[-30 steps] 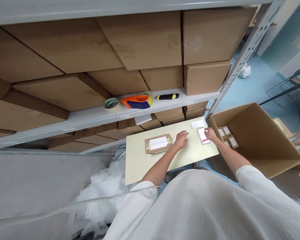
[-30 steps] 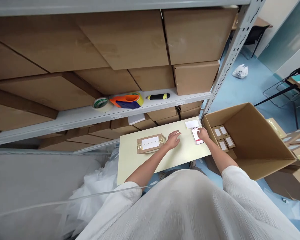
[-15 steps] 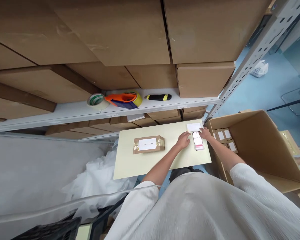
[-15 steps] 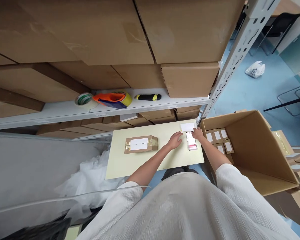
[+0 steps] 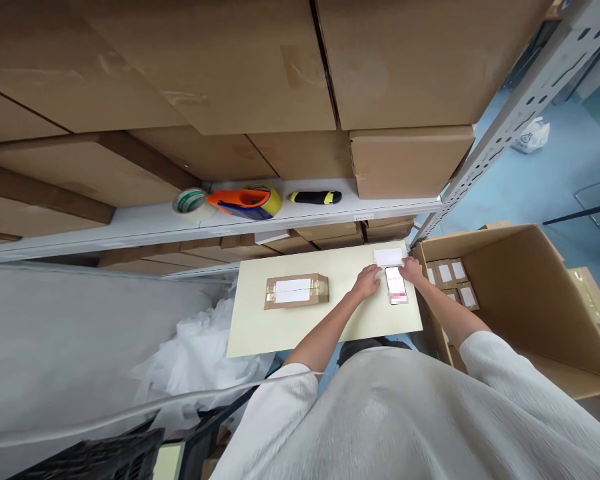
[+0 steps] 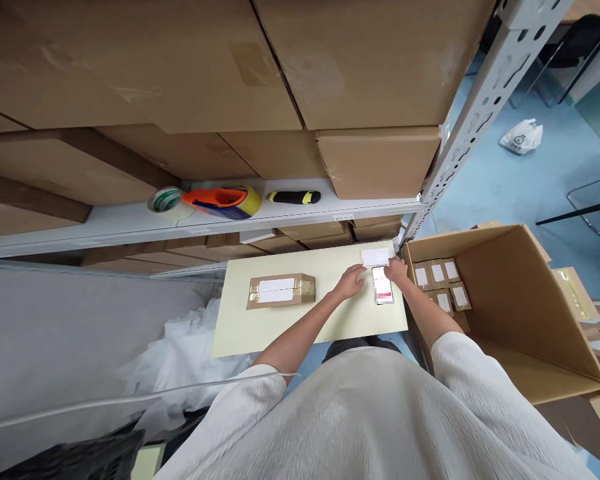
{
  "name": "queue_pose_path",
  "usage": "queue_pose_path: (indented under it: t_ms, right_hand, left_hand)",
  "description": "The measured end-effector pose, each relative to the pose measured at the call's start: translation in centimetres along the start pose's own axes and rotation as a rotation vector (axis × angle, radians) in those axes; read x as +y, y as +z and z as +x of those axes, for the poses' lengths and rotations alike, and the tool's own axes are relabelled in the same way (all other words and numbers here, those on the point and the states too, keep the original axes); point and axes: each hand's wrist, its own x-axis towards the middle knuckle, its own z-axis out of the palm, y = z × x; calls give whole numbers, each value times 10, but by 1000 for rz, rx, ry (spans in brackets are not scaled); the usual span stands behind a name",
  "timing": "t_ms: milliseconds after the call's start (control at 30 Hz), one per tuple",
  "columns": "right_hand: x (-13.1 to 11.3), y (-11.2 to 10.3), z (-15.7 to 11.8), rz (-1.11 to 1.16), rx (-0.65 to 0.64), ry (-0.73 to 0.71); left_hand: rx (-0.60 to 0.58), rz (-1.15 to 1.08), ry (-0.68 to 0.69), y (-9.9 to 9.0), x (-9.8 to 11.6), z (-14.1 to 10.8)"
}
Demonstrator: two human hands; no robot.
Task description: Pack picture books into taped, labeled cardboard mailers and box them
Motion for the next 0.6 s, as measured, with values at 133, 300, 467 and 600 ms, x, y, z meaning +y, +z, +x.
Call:
queue_pose_path:
  t_ms: [133,300,467,600]
  right_hand:
    - [-7,-9,-6,177,136,-40]
    - [-19,-22,-10,494,204,-64]
    - [-30,-24,-11,672,148,-102]
    - [-34,-22,-12,773,121,-143]
  left_hand:
    - [51,-58,12,-1,5,7]
    - [180,-280,-30,-3,25,32]
    - [248,-472,-109,-4,38,53]
    - [289,-555,-144,-4,39,57]
